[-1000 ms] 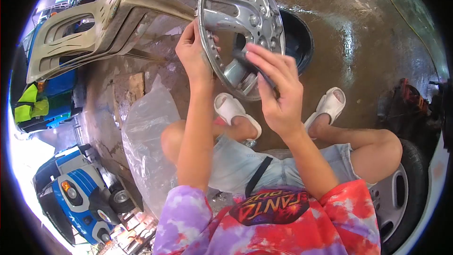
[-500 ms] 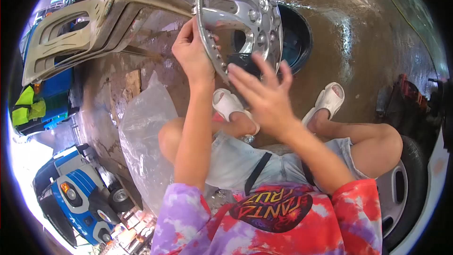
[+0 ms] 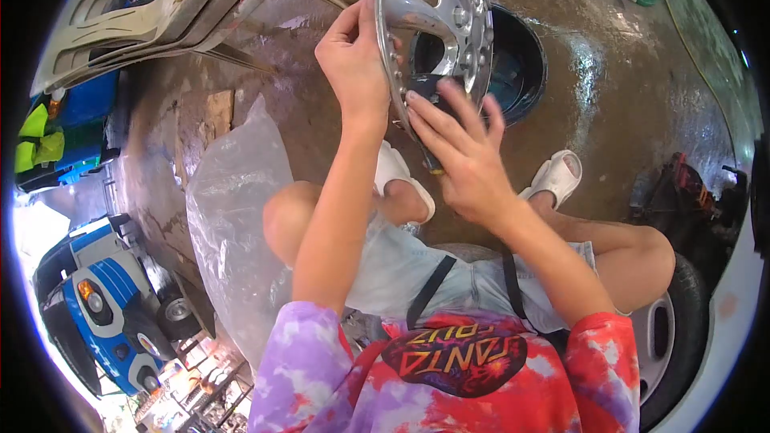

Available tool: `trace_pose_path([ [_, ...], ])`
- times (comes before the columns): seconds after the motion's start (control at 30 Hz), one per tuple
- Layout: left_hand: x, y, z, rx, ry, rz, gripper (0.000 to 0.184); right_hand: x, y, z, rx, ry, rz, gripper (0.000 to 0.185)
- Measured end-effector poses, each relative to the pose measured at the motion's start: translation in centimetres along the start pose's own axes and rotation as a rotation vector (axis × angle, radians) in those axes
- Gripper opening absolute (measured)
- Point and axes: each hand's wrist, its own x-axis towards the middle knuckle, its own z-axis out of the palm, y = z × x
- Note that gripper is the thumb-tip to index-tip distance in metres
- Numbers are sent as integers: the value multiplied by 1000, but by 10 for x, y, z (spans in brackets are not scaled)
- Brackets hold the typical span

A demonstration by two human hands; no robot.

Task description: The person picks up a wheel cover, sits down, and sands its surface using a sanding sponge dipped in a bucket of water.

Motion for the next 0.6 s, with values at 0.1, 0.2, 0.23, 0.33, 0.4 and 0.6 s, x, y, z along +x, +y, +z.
trace_pose_path([
  [0.1,2,-4,-3,-24,-2,19,27,14,39,-14,-346,92,-115,58],
  [0.2,-1,-1,2,5,-6,37,27,18,23,-15,-270,139,-27,52],
  [0.23,0,-2,2,-4,-21,64,28,7,7,-6,-222,86,-45,50],
  [0.33,-2,-1,3,-19,-8,57,28,9,22,-9,-299,100,-115,65],
  [0.4,-6,2,7,1,6,55,28,27,33,-22,-366,155,0,65],
  [0.6,-6,3,7,-11,9,43,28,13,32,-18,-409,109,-61,61],
])
